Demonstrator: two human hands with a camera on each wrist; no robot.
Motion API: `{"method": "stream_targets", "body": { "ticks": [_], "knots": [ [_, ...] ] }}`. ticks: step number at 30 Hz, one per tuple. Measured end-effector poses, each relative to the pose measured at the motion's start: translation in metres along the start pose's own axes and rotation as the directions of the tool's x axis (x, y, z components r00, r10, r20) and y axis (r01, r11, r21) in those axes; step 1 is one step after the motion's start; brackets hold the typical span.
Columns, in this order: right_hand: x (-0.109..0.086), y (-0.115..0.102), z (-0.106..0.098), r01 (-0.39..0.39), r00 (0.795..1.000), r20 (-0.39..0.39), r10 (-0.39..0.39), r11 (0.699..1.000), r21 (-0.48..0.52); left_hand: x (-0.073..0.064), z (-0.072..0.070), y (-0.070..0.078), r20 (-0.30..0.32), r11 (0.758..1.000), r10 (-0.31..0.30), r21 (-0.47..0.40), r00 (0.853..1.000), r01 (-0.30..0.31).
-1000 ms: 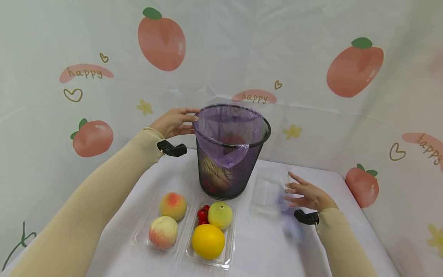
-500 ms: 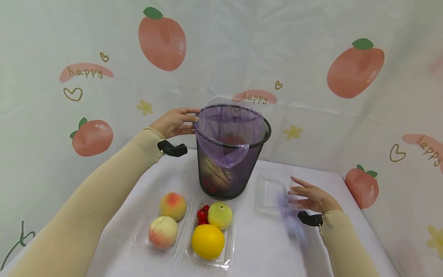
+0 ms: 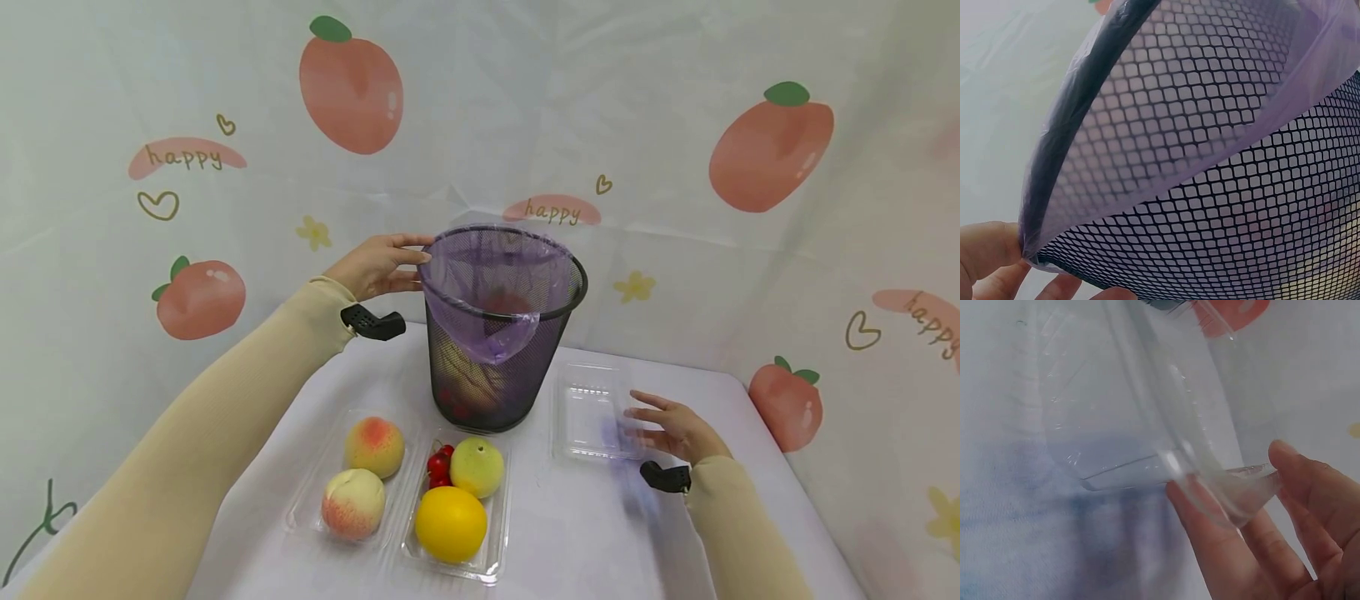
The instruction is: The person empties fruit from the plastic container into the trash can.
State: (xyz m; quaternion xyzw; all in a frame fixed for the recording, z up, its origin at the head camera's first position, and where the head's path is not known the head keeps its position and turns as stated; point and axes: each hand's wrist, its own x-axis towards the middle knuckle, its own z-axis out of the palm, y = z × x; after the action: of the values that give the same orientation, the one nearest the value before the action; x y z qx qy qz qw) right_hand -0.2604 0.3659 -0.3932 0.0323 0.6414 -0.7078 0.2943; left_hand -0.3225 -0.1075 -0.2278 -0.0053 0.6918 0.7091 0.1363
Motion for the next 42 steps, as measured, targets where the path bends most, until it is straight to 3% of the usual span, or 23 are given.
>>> {"method": "stream_targets", "body": {
  "ticks": [17, 32, 42],
  "knots": [
    [0.004, 0.009, 0.005, 0.029, 0.993, -0.118, -0.025, 0.999, 0.035, 0.002, 0.000, 0.000, 0.000, 1.000, 0.004, 0.003, 1.000, -0.004],
    [0.003, 0.009, 0.006, 0.000, 0.979, -0.204, 0.007, 0.999, 0.035, 0.000, 0.001, 0.000, -0.001, 1.000, 0.000, 0.002, 1.000, 0.000],
    [-0.005, 0.007, -0.006, 0.036, 0.983, -0.181, -0.007, 0.987, 0.158, 0.002, -0.001, -0.001, 0.003, 1.000, 0.012, 0.017, 1.000, -0.012]
  ]
}}
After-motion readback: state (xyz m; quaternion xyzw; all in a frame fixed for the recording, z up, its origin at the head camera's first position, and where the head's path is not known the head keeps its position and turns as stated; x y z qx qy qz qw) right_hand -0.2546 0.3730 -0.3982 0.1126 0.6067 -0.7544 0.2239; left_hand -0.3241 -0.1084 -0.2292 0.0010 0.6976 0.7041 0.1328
